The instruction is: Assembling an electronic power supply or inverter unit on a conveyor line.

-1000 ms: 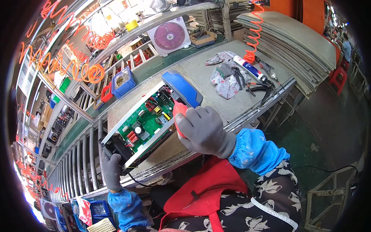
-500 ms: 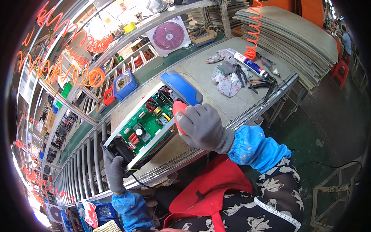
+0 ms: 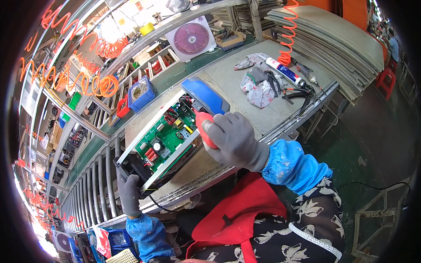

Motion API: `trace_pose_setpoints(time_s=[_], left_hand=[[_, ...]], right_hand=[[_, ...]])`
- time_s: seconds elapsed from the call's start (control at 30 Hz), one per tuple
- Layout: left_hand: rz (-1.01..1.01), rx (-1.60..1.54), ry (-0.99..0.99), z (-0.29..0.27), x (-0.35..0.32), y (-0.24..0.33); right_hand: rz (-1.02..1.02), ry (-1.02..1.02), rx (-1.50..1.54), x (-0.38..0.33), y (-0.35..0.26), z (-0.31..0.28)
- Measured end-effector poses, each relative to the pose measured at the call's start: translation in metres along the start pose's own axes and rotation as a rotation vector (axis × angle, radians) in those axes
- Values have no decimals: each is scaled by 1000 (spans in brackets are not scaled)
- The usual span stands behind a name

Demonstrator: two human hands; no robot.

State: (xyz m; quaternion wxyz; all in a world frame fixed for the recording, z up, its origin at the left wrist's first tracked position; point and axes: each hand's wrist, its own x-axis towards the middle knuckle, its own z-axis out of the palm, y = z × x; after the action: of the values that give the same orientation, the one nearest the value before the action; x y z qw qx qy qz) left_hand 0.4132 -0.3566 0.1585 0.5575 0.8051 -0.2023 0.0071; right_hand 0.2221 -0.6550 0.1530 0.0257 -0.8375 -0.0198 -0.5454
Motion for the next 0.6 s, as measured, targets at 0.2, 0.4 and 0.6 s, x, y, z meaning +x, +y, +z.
trace_pose_setpoints(time_s=[0.2, 0.4, 0.6], left_hand=[[17, 2, 4, -1, 2, -5], [2, -10, 4, 2, 1, 1], [37, 6, 9, 0, 3, -5]], right_hand=[[-29, 24, -37, -1, 0, 4], [-44, 0, -69, 0, -3, 3], [-25, -50, -104, 2, -8, 1]])
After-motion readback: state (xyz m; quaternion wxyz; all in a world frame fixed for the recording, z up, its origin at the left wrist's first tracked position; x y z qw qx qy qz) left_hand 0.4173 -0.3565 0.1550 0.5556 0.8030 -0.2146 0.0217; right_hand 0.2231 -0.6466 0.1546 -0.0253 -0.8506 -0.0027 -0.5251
